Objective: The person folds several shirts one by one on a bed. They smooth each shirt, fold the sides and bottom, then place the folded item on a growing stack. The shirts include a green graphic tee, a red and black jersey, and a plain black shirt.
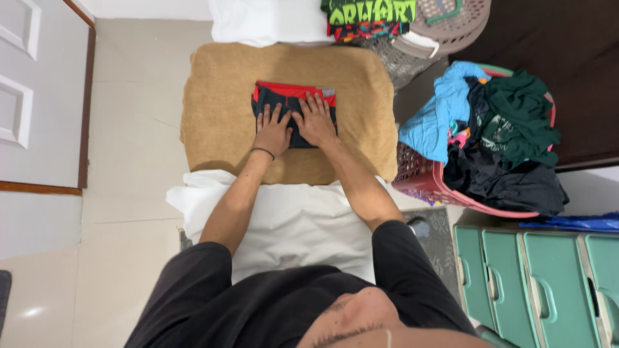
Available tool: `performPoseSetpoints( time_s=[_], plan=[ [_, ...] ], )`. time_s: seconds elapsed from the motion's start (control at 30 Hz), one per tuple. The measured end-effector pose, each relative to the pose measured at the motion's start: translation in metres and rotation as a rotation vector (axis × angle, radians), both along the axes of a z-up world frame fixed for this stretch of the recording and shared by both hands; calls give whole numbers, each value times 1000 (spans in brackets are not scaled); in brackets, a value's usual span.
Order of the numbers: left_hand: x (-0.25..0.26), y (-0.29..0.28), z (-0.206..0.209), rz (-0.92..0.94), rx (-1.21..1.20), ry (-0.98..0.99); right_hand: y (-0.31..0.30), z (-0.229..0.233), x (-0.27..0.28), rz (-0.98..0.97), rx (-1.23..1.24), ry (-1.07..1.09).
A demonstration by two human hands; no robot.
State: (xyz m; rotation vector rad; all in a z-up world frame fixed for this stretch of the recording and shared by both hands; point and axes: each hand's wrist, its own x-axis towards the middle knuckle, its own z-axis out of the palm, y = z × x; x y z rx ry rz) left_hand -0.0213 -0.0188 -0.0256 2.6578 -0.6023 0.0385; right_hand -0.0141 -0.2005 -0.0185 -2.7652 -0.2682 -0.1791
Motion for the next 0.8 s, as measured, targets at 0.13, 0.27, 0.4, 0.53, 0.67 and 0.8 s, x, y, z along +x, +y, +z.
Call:
performPoseSetpoints(
  time_s=[0.13, 0.27, 0.4, 0.53, 0.67, 0.8],
  plan=[
    [-1, 1, -1, -13, 1, 15, -1, -2, 1, -25, -14, 32],
    [3, 6, 7, -13, -22, 78, 1, -1, 1, -1, -26, 16],
    [-2, 4, 10, -6, 2, 105, -2, -4, -6, -4, -44, -43],
    [7, 17, 23, -66, -25, 95, 8, 2, -5, -8, -52, -92],
    [2, 22, 15, -73, -37, 115, 7, 1, -12, -1, -63, -54],
    [-3, 18, 10, -73, 2, 36, 2, 5, -10, -12, -58, 9]
  ],
)
